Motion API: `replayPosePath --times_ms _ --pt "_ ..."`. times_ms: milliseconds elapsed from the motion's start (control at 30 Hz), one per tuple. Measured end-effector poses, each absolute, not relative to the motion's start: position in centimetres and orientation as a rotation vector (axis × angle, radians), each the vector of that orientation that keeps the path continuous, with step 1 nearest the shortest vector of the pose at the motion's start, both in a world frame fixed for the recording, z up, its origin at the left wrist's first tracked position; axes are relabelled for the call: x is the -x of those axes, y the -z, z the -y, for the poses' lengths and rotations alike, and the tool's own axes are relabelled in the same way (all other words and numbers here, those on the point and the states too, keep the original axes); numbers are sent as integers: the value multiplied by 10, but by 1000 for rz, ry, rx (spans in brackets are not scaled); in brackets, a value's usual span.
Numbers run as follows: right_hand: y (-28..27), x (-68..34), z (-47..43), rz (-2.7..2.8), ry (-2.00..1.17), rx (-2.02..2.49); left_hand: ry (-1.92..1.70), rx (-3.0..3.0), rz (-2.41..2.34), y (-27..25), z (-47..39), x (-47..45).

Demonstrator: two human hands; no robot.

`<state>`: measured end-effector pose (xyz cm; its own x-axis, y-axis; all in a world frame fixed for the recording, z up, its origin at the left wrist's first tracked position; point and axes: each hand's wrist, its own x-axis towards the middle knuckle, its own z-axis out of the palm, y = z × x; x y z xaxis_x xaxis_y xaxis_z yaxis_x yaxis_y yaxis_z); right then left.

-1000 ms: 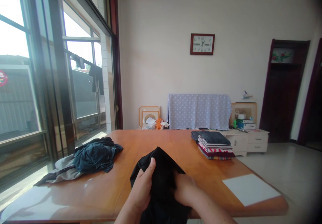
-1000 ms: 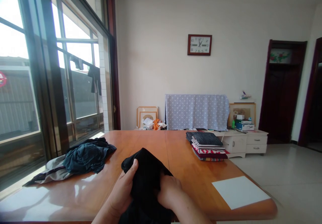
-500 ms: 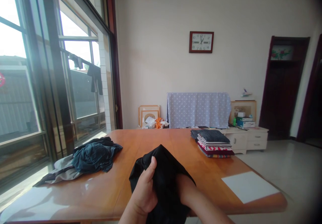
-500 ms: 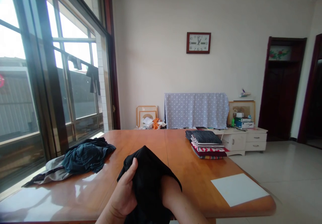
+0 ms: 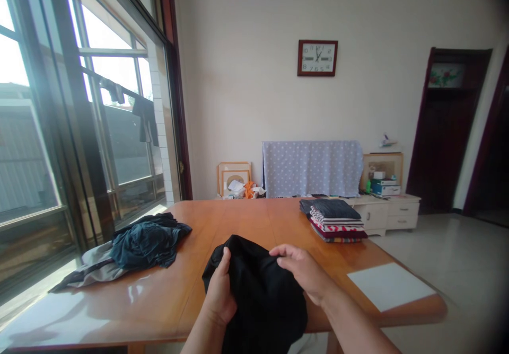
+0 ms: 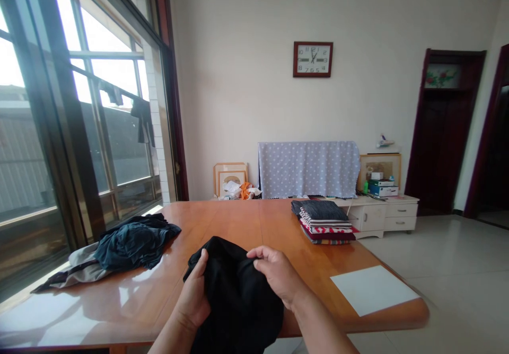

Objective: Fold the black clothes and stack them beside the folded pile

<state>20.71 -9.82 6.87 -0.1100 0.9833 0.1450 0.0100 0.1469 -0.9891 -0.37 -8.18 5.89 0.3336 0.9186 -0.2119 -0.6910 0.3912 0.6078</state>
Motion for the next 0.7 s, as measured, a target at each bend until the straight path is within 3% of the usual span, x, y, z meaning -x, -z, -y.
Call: replayPosePath --times_ms 133,333,700 --pt "-86 -231 96 884 -1241 721 -1180 -444 -593 -46 72 7" --pt "-88 -264 85 632 -1135 582 -1275 -438 -653 -42 64 12" --pt "-46 -295 70 472 -616 965 -1246 -523 -539 -48 69 18"
